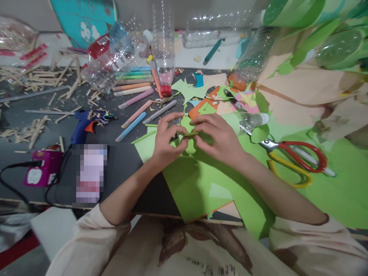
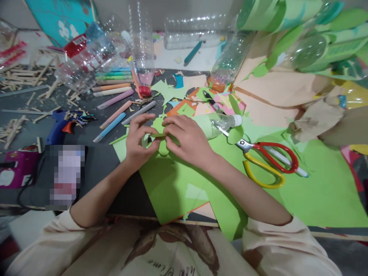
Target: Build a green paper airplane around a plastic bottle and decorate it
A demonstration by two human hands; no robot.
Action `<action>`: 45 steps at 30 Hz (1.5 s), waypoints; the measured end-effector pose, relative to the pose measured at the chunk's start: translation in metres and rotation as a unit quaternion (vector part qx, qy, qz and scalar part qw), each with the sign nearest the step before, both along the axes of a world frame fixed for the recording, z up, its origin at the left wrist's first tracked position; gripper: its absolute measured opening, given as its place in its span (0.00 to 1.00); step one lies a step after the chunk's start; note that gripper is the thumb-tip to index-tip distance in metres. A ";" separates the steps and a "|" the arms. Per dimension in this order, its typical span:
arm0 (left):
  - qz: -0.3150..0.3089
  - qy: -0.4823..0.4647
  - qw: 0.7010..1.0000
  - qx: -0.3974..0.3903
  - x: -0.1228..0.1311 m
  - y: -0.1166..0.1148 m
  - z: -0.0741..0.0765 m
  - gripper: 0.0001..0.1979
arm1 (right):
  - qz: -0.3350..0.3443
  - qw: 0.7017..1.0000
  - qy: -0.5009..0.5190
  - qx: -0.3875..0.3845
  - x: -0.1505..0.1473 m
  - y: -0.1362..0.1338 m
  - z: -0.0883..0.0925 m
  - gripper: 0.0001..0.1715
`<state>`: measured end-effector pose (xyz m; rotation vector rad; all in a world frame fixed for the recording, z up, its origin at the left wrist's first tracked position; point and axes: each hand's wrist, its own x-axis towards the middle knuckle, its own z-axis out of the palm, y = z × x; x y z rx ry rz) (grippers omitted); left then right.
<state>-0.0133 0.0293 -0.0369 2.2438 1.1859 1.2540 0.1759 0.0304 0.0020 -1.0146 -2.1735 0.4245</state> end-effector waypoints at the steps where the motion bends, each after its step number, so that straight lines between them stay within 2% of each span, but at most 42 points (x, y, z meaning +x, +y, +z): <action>1: 0.000 -0.002 1.000 -0.001 0.000 0.000 0.000 0.01 | 0.001 1.000 -0.001 -0.002 0.000 0.000 -0.001 0.09; 6: 0.003 0.007 1.000 -0.019 -0.001 -0.001 0.001 0.02 | 0.020 1.000 0.004 -0.006 0.004 0.001 0.001 0.09; 12: -0.031 -0.005 0.999 0.004 -0.011 -0.003 0.009 0.16 | 0.056 0.998 0.014 -0.002 0.012 0.003 0.007 0.13; 15: -0.027 0.006 1.000 -0.012 -0.015 -0.005 0.013 0.23 | 0.060 0.998 0.004 -0.004 0.014 0.003 0.005 0.14; 17: -0.022 0.009 1.000 -0.017 -0.015 -0.007 0.015 0.24 | 0.062 0.998 -0.002 0.001 0.015 0.003 0.003 0.14; 24: -0.036 -0.013 0.999 0.009 -0.015 -0.006 0.013 0.18 | 0.067 0.997 -0.021 0.009 0.017 0.003 0.002 0.15; 32: -0.025 -0.001 0.999 0.020 -0.013 -0.002 0.010 0.10 | 0.060 0.998 -0.003 0.018 0.012 0.003 0.006 0.07; 41: -0.002 0.024 1.000 0.012 -0.009 0.000 0.006 0.06 | 0.049 0.999 -0.002 0.002 0.010 0.004 0.006 0.07; 45: 0.019 0.012 1.000 0.015 -0.006 0.000 0.004 0.07 | 0.027 0.999 0.019 0.020 0.005 0.004 0.003 0.06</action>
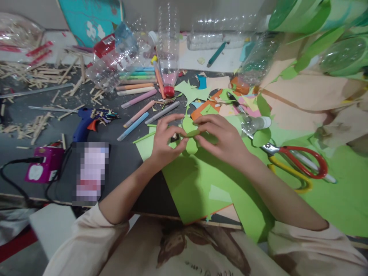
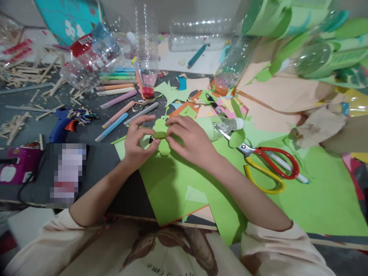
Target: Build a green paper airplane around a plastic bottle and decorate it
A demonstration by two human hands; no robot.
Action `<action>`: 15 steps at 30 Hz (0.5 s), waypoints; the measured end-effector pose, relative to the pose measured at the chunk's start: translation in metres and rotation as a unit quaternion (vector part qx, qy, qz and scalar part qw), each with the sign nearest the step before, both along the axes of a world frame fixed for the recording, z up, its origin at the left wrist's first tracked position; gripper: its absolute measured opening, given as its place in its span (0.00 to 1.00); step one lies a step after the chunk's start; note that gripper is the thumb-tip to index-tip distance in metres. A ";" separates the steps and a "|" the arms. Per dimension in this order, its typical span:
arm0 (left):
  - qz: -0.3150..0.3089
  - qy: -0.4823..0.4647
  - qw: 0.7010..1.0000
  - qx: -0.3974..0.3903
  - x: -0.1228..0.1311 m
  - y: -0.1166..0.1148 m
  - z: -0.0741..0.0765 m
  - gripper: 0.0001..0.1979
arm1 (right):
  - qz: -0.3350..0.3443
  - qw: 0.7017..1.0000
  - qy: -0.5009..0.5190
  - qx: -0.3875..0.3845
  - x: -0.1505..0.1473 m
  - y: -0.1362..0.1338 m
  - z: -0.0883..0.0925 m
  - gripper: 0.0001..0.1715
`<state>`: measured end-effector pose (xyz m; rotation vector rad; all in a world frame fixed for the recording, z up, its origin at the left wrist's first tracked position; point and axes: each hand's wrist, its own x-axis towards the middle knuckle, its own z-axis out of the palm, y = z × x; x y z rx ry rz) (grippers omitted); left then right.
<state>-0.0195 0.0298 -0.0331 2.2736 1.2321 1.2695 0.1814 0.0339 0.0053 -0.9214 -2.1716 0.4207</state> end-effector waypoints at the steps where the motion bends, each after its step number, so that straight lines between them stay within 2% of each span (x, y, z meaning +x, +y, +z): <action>1: 0.002 -0.005 1.000 0.001 0.000 0.000 0.000 0.07 | -0.006 1.000 0.004 0.002 -0.001 0.000 -0.001 0.06; 10: -0.012 -0.057 0.996 -0.062 0.002 -0.001 -0.003 0.07 | -0.019 1.000 0.012 0.012 -0.004 0.001 -0.006 0.05; 15: -0.009 -0.055 0.994 -0.091 0.001 -0.002 -0.003 0.10 | -0.013 1.000 0.008 0.018 -0.001 0.001 -0.008 0.06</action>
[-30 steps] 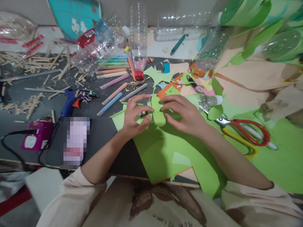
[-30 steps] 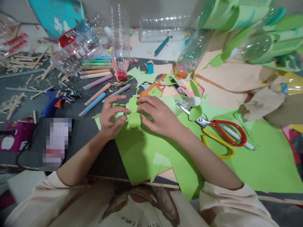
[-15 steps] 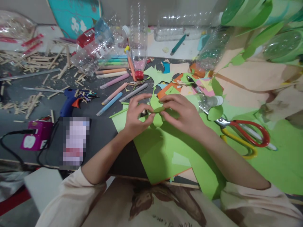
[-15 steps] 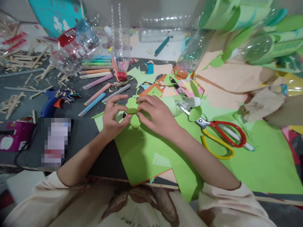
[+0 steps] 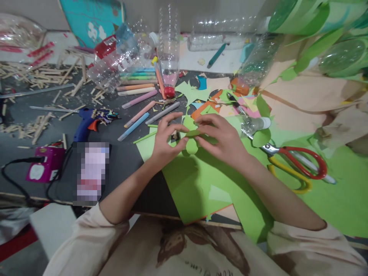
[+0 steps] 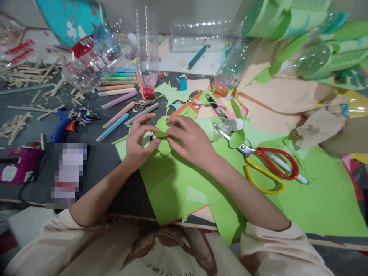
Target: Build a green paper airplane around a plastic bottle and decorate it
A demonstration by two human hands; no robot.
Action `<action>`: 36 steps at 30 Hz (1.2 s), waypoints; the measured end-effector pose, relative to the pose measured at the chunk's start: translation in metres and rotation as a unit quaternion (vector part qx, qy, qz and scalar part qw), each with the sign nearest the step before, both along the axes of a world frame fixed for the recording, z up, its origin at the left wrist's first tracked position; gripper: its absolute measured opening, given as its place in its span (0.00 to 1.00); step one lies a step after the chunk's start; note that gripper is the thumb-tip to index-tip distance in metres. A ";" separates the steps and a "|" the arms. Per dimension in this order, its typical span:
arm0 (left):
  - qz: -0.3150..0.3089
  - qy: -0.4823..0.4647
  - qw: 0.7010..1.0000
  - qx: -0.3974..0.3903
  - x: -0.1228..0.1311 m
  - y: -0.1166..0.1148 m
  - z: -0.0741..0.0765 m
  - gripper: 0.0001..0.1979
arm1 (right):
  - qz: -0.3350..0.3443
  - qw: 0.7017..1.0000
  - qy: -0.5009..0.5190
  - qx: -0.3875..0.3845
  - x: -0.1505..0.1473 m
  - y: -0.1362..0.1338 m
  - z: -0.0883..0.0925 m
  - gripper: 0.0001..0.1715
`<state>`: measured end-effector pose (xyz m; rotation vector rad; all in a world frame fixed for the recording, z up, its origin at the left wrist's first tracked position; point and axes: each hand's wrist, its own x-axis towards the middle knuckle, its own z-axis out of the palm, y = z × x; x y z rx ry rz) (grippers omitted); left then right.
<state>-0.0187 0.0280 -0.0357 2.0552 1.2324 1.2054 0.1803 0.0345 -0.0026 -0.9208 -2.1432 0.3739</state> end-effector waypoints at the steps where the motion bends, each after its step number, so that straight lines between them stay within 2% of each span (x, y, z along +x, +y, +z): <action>1: 0.001 0.002 1.000 -0.004 -0.001 0.000 0.001 0.11 | 0.003 1.000 -0.001 0.003 0.001 0.000 0.000 0.06; 3: -0.010 -0.004 1.000 -0.003 -0.002 -0.001 0.002 0.15 | 0.009 1.000 -0.004 0.012 0.001 0.000 -0.001 0.07; 7: -0.080 -0.017 0.997 0.005 -0.004 0.000 0.004 0.19 | 0.010 0.999 0.006 0.038 0.002 0.001 -0.002 0.07; 10: -0.095 -0.026 0.995 -0.008 -0.004 0.001 0.004 0.19 | 0.009 0.999 0.010 0.048 0.001 0.001 -0.003 0.06; 15: -0.083 -0.050 0.995 -0.023 -0.005 0.001 0.001 0.18 | 0.013 0.998 0.005 0.055 0.001 0.001 -0.002 0.07; 19: -0.035 -0.090 0.995 -0.039 -0.004 0.002 -0.002 0.21 | 0.014 0.999 0.007 0.047 0.002 0.001 -0.001 0.07; 25: -0.005 -0.173 0.965 -0.197 0.007 0.012 -0.001 0.27 | 0.010 1.000 -0.006 0.023 0.002 0.000 0.001 0.08; 27: 0.005 -0.187 0.956 -0.227 0.011 0.016 0.001 0.28 | 0.006 1.000 -0.009 0.018 0.002 -0.001 0.001 0.08; 36: 0.014 -0.192 0.959 -0.208 0.015 0.023 -0.004 0.24 | 0.003 1.000 -0.019 -0.010 0.002 -0.001 0.003 0.10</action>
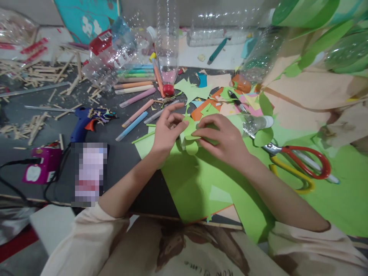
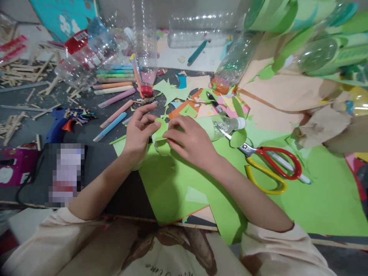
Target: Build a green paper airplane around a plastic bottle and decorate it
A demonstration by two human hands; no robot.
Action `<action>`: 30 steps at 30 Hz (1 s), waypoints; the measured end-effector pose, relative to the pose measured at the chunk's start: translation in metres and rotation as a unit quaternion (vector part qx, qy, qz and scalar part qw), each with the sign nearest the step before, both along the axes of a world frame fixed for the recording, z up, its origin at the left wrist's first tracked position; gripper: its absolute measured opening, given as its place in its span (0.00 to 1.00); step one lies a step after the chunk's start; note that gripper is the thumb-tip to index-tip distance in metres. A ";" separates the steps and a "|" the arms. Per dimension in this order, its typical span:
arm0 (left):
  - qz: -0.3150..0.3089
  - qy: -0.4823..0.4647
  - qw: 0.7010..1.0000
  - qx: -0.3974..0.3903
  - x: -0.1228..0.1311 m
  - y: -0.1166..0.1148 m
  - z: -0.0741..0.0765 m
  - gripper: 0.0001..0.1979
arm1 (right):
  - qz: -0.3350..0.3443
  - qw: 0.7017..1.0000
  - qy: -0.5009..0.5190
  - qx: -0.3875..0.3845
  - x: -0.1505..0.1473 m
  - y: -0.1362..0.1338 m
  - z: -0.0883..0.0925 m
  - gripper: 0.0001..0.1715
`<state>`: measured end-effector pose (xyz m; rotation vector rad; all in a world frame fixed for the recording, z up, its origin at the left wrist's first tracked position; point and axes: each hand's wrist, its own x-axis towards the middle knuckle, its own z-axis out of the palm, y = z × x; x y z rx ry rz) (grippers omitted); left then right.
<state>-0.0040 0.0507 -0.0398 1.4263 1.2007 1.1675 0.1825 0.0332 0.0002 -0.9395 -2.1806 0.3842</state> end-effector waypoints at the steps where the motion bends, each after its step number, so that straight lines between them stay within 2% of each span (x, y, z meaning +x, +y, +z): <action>1: -0.001 0.002 1.000 0.003 0.000 0.000 -0.001 0.24 | -0.003 1.000 -0.001 -0.007 -0.001 0.000 0.001 0.10; 5: -0.014 0.020 1.000 0.004 0.000 0.001 -0.003 0.24 | -0.021 1.000 0.005 -0.016 -0.005 0.000 0.002 0.09; 8: 0.002 0.018 0.999 0.026 -0.002 0.000 0.000 0.23 | -0.039 0.999 0.006 -0.015 -0.008 0.000 0.002 0.05; 11: 0.000 0.035 0.993 0.113 -0.009 -0.005 0.006 0.20 | -0.046 0.999 0.007 -0.029 -0.009 0.001 0.001 0.05; 13: -0.040 0.086 0.981 0.170 -0.015 -0.010 0.012 0.21 | -0.043 0.998 0.005 -0.044 -0.008 0.001 0.002 0.05; 15: -0.071 0.149 0.967 0.195 -0.019 -0.013 0.015 0.20 | -0.042 0.998 0.004 -0.055 -0.008 0.002 0.003 0.05; 18: -0.060 0.194 0.960 0.194 -0.021 -0.015 0.015 0.17 | -0.046 0.997 0.007 -0.058 -0.007 0.002 0.004 0.06; 30: -0.014 0.202 0.960 0.195 -0.014 -0.014 0.010 0.10 | -0.048 0.995 0.002 -0.084 -0.008 0.005 0.005 0.06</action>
